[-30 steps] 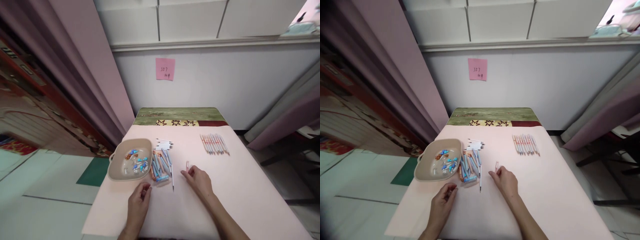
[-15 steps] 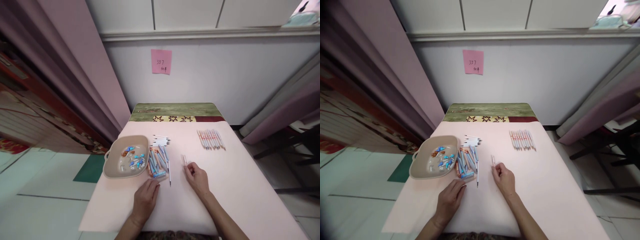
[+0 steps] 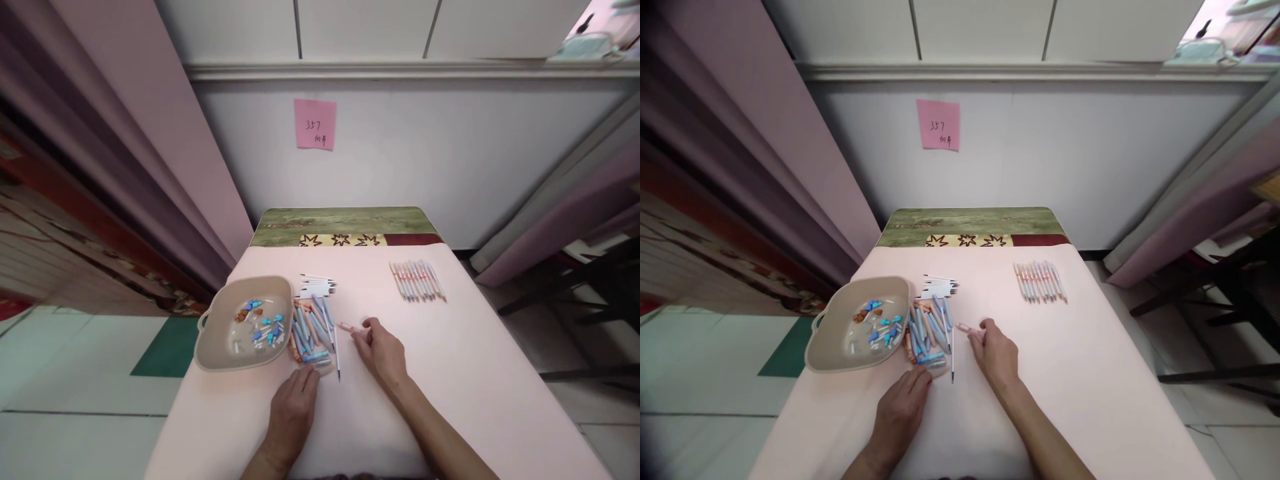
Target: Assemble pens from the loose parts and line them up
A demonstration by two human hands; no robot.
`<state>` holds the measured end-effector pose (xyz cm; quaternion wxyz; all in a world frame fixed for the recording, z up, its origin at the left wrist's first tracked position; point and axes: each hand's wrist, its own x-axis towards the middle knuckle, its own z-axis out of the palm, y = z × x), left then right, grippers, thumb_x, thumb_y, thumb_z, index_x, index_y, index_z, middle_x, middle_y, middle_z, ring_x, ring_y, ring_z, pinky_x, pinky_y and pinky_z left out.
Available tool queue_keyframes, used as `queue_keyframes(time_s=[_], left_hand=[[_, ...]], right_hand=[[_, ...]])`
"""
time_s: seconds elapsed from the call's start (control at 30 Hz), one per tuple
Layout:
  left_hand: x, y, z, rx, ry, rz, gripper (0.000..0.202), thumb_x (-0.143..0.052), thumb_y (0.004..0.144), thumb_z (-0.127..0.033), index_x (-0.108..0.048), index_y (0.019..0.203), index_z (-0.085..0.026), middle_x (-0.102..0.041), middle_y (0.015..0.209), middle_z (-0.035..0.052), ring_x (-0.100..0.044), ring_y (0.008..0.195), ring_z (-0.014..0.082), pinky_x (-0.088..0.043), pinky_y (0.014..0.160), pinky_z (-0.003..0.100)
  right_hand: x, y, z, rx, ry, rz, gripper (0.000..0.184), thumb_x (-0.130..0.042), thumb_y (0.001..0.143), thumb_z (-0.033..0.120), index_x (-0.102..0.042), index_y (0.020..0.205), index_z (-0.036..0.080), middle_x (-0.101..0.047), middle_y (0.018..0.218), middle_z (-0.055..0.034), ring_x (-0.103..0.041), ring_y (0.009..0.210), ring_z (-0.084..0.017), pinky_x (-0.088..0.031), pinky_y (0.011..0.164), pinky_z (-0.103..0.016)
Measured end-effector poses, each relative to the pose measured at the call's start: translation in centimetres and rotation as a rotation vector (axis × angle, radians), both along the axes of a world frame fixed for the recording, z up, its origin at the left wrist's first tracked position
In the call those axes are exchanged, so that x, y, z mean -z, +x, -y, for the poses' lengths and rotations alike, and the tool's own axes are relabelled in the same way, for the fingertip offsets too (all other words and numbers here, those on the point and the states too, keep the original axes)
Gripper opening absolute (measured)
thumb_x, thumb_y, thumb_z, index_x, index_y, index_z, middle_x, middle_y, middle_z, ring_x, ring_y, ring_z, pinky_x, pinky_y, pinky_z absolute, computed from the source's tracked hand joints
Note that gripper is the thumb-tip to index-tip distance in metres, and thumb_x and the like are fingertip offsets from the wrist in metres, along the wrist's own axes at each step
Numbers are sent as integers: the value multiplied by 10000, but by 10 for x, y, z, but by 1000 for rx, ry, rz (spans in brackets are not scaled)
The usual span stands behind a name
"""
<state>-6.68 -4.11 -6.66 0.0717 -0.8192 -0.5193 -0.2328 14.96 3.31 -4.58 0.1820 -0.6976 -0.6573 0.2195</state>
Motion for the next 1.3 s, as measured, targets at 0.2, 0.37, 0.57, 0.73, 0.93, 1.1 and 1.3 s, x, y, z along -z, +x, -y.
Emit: queue_keyframes(time_s=[0.2,0.37,0.57,0.73,0.93,1.1,1.3], left_hand=[[6,-1,1,-8,4,-45,349,-439,843,-36,-605,1117,-173,-690,1014,88,-661,885,192,-524,765,277],[12,-2,4,9,60,-79,391,-408,809,12,-623,1084,-165,-691,1036,102,-673,875,197,-538,743,279],[-20,8,-3,26,-274,465,252,-511,855,-129,-647,1044,-224,-691,1036,83,-654,943,202,-517,800,277],[-69,39,-41,-239,-879,1641,176,-669,800,-282,-625,935,-178,-668,859,31,-502,508,58,-374,427,162],[-91,65,-80,-155,-1142,2195,325,-730,741,-154,-650,1054,-114,-652,823,28,-510,518,36,-368,405,138],[-90,69,-86,-215,-1048,2265,192,-672,782,-77,-660,961,-145,-699,889,51,-624,630,85,-530,578,192],[-93,69,-86,-241,-1017,2332,95,-602,831,-62,-653,879,-127,-722,912,97,-688,745,137,-584,730,271]], right_hand=[[-6,-29,25,-188,-119,87,160,-593,817,368,-649,806,218,-720,761,-28,-661,713,-200,-375,601,-250],[-10,-41,24,-161,-203,196,179,-539,803,270,-697,786,187,-737,776,-95,-683,730,-237,-399,602,-270],[-20,-22,26,-134,-110,27,130,-538,765,186,-643,688,192,-713,666,-63,-661,615,-206,-394,549,-249],[-37,11,35,-49,9,-455,154,-523,837,277,-530,696,216,-608,546,16,-582,500,-142,-410,494,-214],[-64,28,43,13,169,-549,141,-570,839,321,-544,749,216,-550,574,31,-522,499,-116,-395,450,-194],[-64,28,50,-11,296,-578,101,-577,851,307,-599,853,209,-624,657,1,-597,545,-128,-474,498,-197],[-61,24,50,-105,279,-531,109,-559,866,291,-620,905,210,-633,649,1,-594,549,-126,-493,516,-193]])
